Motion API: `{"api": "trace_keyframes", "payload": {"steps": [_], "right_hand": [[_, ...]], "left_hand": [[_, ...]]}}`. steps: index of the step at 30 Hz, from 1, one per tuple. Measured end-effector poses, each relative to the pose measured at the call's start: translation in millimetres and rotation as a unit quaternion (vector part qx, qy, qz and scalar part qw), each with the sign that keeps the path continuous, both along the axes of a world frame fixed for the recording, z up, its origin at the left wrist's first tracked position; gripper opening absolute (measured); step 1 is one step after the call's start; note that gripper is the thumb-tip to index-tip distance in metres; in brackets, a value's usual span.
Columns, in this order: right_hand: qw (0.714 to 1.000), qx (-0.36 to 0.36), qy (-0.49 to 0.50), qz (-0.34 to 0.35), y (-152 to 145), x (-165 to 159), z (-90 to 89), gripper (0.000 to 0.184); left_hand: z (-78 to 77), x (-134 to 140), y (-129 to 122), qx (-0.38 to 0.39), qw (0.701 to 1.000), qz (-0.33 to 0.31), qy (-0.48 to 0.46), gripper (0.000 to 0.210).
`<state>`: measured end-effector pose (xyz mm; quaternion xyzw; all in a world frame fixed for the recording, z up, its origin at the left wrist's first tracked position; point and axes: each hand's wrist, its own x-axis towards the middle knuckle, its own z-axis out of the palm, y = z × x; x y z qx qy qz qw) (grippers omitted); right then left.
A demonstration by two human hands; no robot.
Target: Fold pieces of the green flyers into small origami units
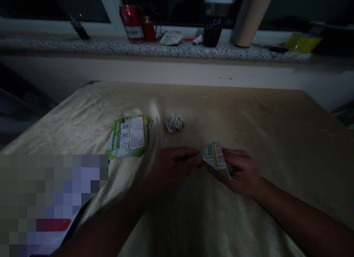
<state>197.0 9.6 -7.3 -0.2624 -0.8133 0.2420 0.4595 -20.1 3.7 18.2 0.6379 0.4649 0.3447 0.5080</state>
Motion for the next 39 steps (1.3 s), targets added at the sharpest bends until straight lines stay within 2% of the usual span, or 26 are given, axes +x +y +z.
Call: {"api": "trace_keyframes", "payload": {"steps": [3,10,16,20,26,33,39], "right_hand": [[1.000,0.002,0.010,0.013,0,-1,0.9,0.016],[0.998,-0.034,0.042,0.040,-2,-6,8.6,0.001],[0.993,-0.088,0.037,0.070,-1,-3,7.4,0.009],[0.984,-0.138,0.033,0.106,-2,-1,6.0,0.014],[0.976,-0.185,0.033,0.113,-4,1,4.6,0.008],[0.969,-0.219,0.020,0.112,-2,4,3.0,0.009],[0.971,-0.209,-0.030,0.111,0,6,5.3,0.017]], "left_hand": [[2.9,0,-1,0.038,0.999,-0.027,0.014,0.017],[2.0,1,0,0.110,0.990,-0.070,0.044,0.020],[-6.2,-3,2,0.183,0.974,-0.107,0.079,0.024],[-7.3,-4,1,0.195,0.969,-0.116,0.094,0.025],[-4.4,-3,0,0.203,0.965,-0.130,0.103,0.025],[-4.7,0,-3,0.206,0.961,-0.143,0.117,0.024],[-10.7,-3,-1,0.214,0.952,-0.159,0.151,0.027]]}}
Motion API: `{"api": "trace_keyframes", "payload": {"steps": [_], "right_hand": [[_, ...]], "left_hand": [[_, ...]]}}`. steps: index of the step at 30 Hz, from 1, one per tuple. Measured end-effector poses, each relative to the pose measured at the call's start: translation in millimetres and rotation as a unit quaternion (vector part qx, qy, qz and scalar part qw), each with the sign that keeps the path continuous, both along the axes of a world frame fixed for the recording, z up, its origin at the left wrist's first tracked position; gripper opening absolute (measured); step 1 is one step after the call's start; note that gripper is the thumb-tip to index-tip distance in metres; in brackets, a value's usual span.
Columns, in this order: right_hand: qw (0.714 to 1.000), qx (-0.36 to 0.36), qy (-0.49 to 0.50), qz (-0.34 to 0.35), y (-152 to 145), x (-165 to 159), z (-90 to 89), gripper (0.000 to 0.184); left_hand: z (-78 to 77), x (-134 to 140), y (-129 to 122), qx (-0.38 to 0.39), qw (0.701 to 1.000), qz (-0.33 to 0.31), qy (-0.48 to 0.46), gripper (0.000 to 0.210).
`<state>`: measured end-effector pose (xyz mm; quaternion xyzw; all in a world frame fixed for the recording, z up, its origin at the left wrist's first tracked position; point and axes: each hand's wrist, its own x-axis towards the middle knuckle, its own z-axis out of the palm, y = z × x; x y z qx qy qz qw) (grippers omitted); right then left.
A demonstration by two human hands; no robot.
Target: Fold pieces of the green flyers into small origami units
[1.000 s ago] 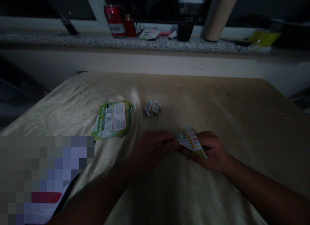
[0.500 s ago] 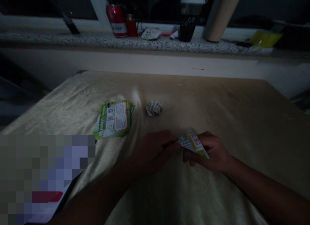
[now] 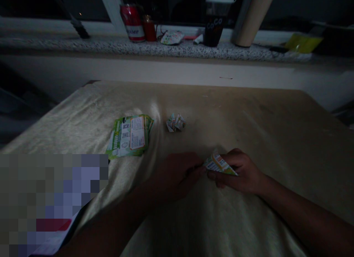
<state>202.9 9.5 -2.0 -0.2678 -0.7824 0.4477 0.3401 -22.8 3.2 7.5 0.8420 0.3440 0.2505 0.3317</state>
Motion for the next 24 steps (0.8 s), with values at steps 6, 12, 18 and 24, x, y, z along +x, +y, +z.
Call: {"api": "trace_keyframes", "payload": {"steps": [6,12,18,24], "right_hand": [[0.988,0.121,-0.098,0.019,4,6,-1.7,0.029],[0.938,0.257,-0.231,0.034,-1,9,2.4,0.022],[0.894,0.310,-0.320,0.048,-4,11,6.4,0.021],[0.962,0.165,-0.210,0.048,6,15,6.1,0.017]], "left_hand": [[0.5,-7,5,0.002,0.996,0.006,0.085,0.019],[3.0,-9,3,0.025,0.999,-0.022,0.013,0.030],[-3.6,-8,6,0.062,0.993,-0.095,0.021,0.024],[-6.7,-10,8,0.084,0.993,-0.080,0.016,0.015]]}}
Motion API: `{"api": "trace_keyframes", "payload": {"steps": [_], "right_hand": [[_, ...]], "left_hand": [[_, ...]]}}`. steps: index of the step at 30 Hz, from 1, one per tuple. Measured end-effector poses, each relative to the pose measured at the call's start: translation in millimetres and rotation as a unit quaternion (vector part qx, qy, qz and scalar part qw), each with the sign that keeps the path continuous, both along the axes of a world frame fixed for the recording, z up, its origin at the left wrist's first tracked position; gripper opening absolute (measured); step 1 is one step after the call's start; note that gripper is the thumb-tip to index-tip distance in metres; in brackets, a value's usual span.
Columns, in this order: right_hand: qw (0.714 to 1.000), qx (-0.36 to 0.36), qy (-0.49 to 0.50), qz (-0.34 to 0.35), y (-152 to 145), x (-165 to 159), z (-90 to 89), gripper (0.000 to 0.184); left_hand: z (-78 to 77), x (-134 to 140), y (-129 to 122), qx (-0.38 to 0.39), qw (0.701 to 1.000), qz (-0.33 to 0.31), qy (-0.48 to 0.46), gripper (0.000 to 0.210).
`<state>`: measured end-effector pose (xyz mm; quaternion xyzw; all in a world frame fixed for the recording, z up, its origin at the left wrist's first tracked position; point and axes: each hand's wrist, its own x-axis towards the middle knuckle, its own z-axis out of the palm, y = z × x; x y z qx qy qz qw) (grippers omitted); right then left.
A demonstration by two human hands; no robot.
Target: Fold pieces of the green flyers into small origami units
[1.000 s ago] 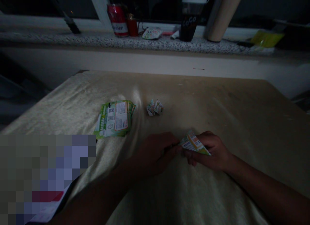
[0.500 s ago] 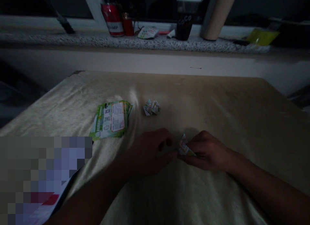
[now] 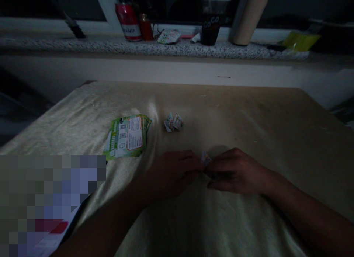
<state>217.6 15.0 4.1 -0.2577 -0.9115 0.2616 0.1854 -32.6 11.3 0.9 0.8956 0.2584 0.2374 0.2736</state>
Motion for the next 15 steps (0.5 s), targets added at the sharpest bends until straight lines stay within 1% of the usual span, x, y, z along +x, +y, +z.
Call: {"api": "trace_keyframes", "payload": {"steps": [3,6,8,11,15], "right_hand": [[0.994,-0.076,0.083,0.004,6,1,-0.1,0.020],[0.985,-0.101,0.138,0.019,10,2,0.1,0.023],[0.982,-0.099,0.160,0.024,11,2,-0.6,0.022],[0.981,-0.074,0.178,0.023,11,1,-2.4,0.018],[0.980,-0.019,0.199,-0.006,9,-1,-2.0,0.014]], "left_hand": [[-1.1,-2,1,0.000,1.000,-0.001,-0.007,0.015],[0.0,-2,2,-0.001,1.000,0.003,-0.022,0.016],[1.6,-2,2,-0.006,0.999,0.002,-0.032,0.016],[4.3,-2,3,-0.016,0.999,0.009,-0.036,0.019],[8.9,-1,2,-0.030,0.997,0.055,-0.047,0.020]]}}
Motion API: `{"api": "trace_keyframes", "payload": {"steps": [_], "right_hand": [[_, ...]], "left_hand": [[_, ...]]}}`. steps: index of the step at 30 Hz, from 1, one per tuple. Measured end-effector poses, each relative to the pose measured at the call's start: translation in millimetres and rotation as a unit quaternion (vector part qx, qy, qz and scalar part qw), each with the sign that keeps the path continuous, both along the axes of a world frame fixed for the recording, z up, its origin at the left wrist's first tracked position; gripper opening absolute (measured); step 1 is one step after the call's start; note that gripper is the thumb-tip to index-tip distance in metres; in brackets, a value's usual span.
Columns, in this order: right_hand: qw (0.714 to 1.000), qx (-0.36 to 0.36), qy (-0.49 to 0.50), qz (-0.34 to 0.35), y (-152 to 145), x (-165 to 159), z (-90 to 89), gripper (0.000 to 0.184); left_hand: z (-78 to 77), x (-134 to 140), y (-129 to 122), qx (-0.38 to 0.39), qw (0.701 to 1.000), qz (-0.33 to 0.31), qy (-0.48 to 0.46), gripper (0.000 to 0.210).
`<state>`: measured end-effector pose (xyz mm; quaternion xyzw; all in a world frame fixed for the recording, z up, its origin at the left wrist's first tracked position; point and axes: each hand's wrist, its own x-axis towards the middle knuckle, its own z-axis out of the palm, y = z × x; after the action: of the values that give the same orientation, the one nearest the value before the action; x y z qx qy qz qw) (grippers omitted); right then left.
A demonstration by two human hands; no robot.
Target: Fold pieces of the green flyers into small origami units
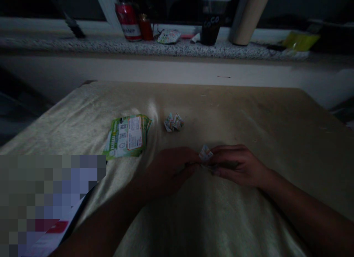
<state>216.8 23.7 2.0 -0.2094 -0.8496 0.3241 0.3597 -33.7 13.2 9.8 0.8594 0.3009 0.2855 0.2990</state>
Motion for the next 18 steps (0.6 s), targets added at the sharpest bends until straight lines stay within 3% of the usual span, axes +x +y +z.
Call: {"api": "trace_keyframes", "payload": {"steps": [13,18], "right_hand": [[0.994,0.024,0.060,-0.087,-5,-4,-1.3,0.005],[0.992,0.032,0.065,-0.105,-6,-8,2.3,0.006]], "left_hand": [[6.5,12,-8,-0.084,0.984,0.124,-0.100,0.011],[11.1,16,-10,-0.104,0.979,0.147,-0.092,0.010]]}}
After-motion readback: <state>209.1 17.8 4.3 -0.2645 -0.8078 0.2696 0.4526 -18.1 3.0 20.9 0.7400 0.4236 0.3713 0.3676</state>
